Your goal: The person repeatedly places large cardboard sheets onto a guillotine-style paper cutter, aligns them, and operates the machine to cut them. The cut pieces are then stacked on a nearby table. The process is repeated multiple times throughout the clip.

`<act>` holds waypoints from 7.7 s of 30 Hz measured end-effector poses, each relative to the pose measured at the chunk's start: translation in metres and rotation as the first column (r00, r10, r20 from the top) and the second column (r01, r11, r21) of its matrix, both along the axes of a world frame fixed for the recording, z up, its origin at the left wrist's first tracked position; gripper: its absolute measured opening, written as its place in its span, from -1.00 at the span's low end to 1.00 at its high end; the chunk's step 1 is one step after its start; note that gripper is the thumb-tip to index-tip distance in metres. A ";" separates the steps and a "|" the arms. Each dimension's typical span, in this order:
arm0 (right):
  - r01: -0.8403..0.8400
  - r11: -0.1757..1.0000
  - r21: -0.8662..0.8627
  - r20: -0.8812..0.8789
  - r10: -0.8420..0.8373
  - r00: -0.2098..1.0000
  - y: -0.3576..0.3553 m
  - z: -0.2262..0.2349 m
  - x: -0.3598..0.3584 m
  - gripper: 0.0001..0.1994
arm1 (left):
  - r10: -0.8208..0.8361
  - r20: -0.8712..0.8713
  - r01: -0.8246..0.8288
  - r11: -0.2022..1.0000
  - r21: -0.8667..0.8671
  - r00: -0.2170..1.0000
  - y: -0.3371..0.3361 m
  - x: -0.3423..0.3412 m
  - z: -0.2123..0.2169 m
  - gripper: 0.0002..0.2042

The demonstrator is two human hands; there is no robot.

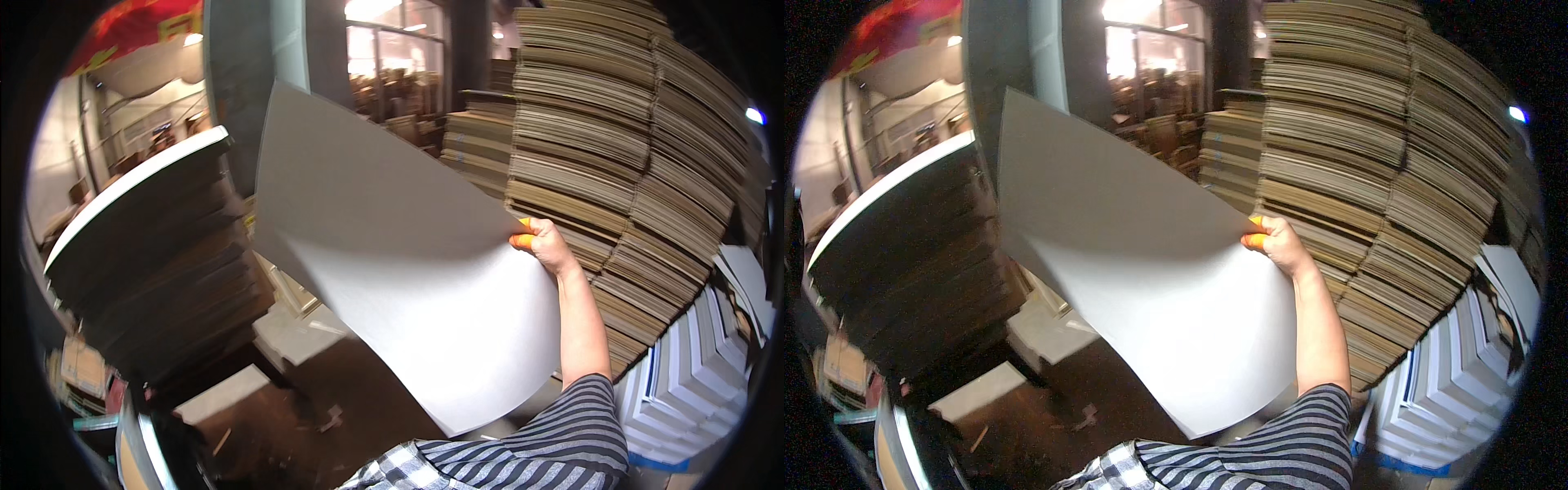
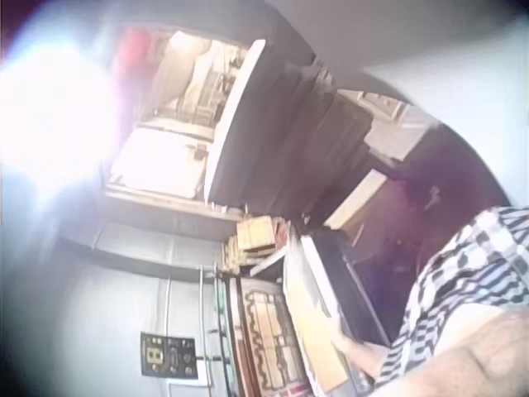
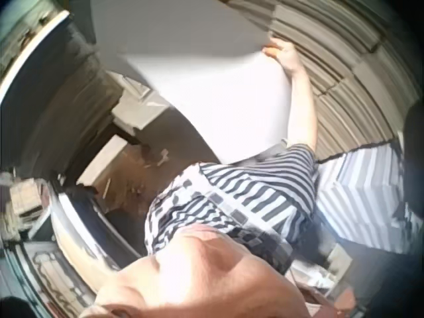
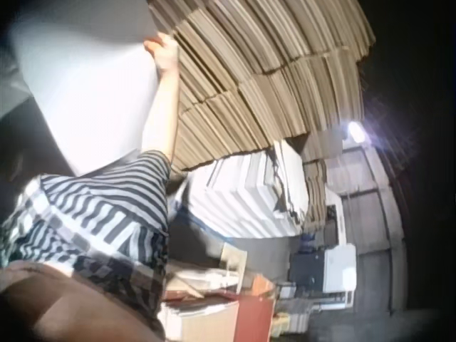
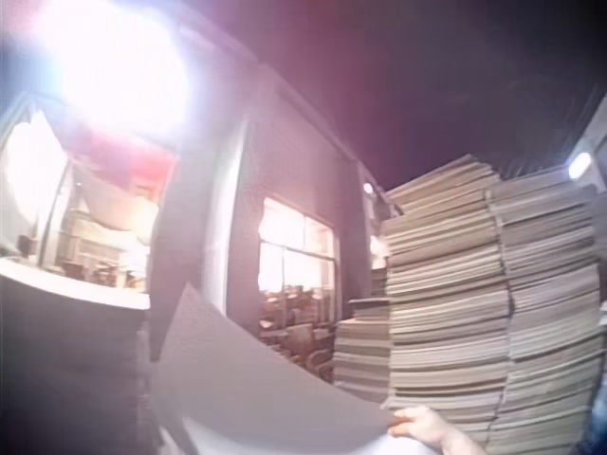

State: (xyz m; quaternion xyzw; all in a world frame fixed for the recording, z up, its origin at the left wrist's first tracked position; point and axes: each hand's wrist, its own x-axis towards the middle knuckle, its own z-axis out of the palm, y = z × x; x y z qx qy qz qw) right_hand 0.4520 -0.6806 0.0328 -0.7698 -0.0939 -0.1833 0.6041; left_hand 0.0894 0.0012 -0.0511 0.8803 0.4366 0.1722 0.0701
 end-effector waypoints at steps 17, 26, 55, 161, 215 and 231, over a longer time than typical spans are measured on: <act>0.564 0.507 0.652 -0.134 -0.655 0.744 -0.280 -0.104 -0.264 -0.77 | -0.566 0.747 0.591 -0.485 -0.645 0.350 -0.587 0.465 -0.027 -0.04; 0.526 0.100 0.845 -0.181 -0.871 0.456 -0.260 -0.098 -0.449 -0.76 | -0.297 0.935 0.224 -0.941 -0.252 -0.193 -0.832 0.393 0.012 -0.39; 0.543 -0.224 0.809 -0.231 -0.971 -0.056 -0.370 0.049 -0.736 -0.75 | -0.328 0.893 -0.166 -0.905 -0.390 -0.309 -1.199 0.126 0.213 -0.42; -0.022 -0.278 -0.960 -0.273 0.954 -0.125 0.941 -0.170 -0.201 -0.45 | 0.685 -0.180 -0.705 0.653 -0.277 0.706 0.035 -0.174 -0.088 -0.26; -0.160 -0.330 -0.930 -0.286 0.926 -0.246 0.969 -0.186 -0.204 -0.19 | 0.711 -0.343 -0.787 0.522 -0.328 0.614 0.104 -0.132 -0.086 -0.27; -0.627 0.009 -0.779 0.381 0.802 -0.461 1.072 0.014 -0.318 -0.31 | 0.697 -0.345 -0.775 0.522 -0.358 0.629 0.106 -0.137 -0.092 -0.20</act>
